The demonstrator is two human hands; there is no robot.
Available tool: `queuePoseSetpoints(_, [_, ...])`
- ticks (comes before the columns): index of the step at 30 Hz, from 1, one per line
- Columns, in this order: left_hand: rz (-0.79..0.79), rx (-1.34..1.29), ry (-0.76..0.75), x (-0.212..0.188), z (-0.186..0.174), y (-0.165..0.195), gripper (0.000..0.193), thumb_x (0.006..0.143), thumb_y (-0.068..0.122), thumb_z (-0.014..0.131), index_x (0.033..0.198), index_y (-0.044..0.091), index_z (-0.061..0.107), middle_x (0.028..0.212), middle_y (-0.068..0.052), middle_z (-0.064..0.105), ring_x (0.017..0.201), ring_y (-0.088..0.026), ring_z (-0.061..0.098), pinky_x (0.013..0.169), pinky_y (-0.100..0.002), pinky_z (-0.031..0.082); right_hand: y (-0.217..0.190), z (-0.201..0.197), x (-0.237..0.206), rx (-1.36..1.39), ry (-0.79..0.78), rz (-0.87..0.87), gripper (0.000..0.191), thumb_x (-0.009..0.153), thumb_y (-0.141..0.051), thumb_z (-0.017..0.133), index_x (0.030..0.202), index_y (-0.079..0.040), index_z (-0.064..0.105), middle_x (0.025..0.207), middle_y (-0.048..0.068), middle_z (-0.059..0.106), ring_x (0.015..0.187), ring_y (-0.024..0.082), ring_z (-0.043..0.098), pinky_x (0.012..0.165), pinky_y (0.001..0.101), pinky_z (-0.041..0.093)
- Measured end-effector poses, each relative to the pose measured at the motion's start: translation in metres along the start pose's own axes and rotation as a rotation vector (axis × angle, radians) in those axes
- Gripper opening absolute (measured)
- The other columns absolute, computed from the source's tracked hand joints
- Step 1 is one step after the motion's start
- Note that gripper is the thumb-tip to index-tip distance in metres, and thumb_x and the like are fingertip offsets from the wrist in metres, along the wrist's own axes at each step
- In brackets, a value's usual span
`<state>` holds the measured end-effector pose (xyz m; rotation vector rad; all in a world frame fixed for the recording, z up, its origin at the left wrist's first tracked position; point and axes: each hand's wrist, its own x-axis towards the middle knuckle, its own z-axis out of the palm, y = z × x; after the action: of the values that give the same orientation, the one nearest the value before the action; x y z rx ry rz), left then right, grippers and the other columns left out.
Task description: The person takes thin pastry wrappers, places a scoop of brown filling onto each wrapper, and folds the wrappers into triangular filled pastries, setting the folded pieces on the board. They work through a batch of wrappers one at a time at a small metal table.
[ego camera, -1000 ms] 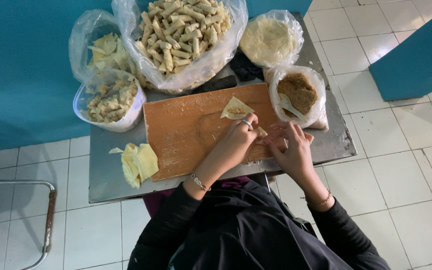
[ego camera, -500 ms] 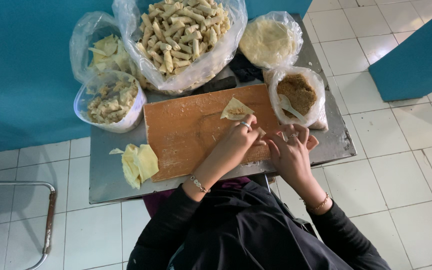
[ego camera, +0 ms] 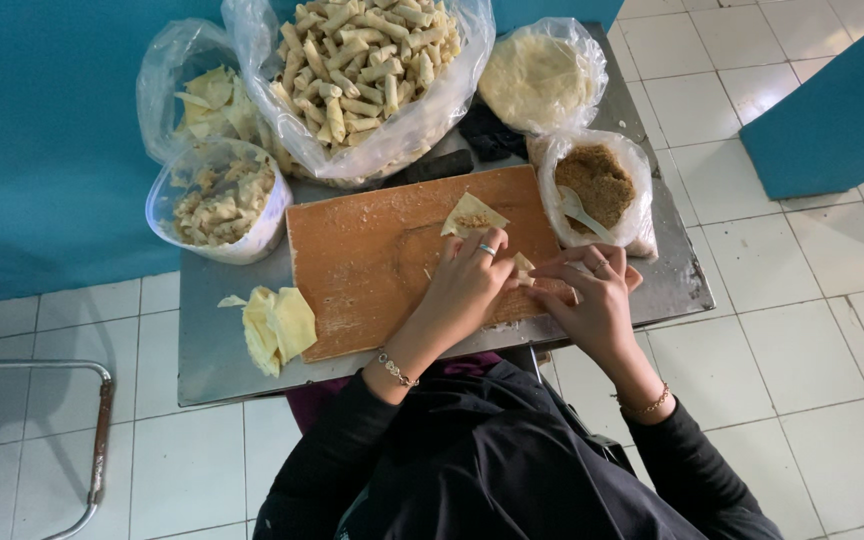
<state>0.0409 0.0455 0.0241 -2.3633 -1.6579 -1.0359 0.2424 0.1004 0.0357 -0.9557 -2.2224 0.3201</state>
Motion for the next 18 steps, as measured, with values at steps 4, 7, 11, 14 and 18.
queuePoseSetpoints(4, [-0.041, -0.029, 0.001, -0.001, 0.005, 0.0, 0.017, 0.091, 0.02, 0.073, 0.085, 0.005, 0.071, 0.114, -0.008, 0.054, 0.114, -0.023, 0.055, 0.094, -0.043, 0.04, 0.0, 0.001, -0.003, -0.022, 0.025, -0.051, 0.028, 0.073, -0.028, 0.091, 0.097, -0.018, 0.081, 0.103, -0.003, 0.074, 0.11, 0.022, 0.057, 0.099, 0.0366, 0.04])
queuePoseSetpoints(7, [-0.087, -0.061, -0.006, -0.001, 0.008, 0.0, 0.012, 0.087, 0.02, 0.074, 0.084, 0.009, 0.072, 0.111, -0.006, 0.053, 0.112, -0.023, 0.054, 0.093, -0.043, 0.039, 0.0, 0.002, -0.002, -0.048, -0.007, -0.119, 0.029, 0.08, -0.03, 0.086, 0.104, -0.018, 0.078, 0.104, -0.003, 0.075, 0.113, 0.022, 0.058, 0.102, 0.0362, 0.04])
queuePoseSetpoints(11, [-0.125, -0.078, -0.007, -0.001, 0.009, 0.0, 0.012, 0.089, 0.021, 0.077, 0.088, 0.01, 0.074, 0.107, -0.004, 0.052, 0.108, -0.023, 0.052, 0.092, -0.044, 0.038, -0.003, 0.006, -0.001, -0.155, -0.047, -0.118, 0.026, 0.084, -0.032, 0.082, 0.104, -0.017, 0.078, 0.094, -0.004, 0.076, 0.11, 0.021, 0.061, 0.094, 0.0428, 0.035])
queuePoseSetpoints(14, [-0.255, -0.098, 0.007, -0.001, 0.009, 0.005, 0.013, 0.083, 0.023, 0.081, 0.087, 0.011, 0.077, 0.103, -0.004, 0.052, 0.105, -0.025, 0.051, 0.089, -0.045, 0.037, -0.004, 0.006, 0.0, -0.129, -0.061, -0.13, 0.018, 0.089, -0.029, 0.079, 0.105, -0.02, 0.077, 0.1, -0.003, 0.075, 0.11, 0.022, 0.059, 0.096, 0.041, 0.035])
queuePoseSetpoints(18, [-0.477, -0.119, -0.006, 0.004, 0.006, 0.01, 0.015, 0.074, 0.025, 0.086, 0.08, 0.014, 0.08, 0.097, -0.005, 0.052, 0.103, -0.028, 0.05, 0.081, -0.049, 0.034, -0.008, 0.005, 0.005, -0.097, -0.087, -0.08, 0.013, 0.088, -0.021, 0.076, 0.102, -0.022, 0.077, 0.102, -0.004, 0.077, 0.106, 0.022, 0.058, 0.095, 0.0396, 0.034])
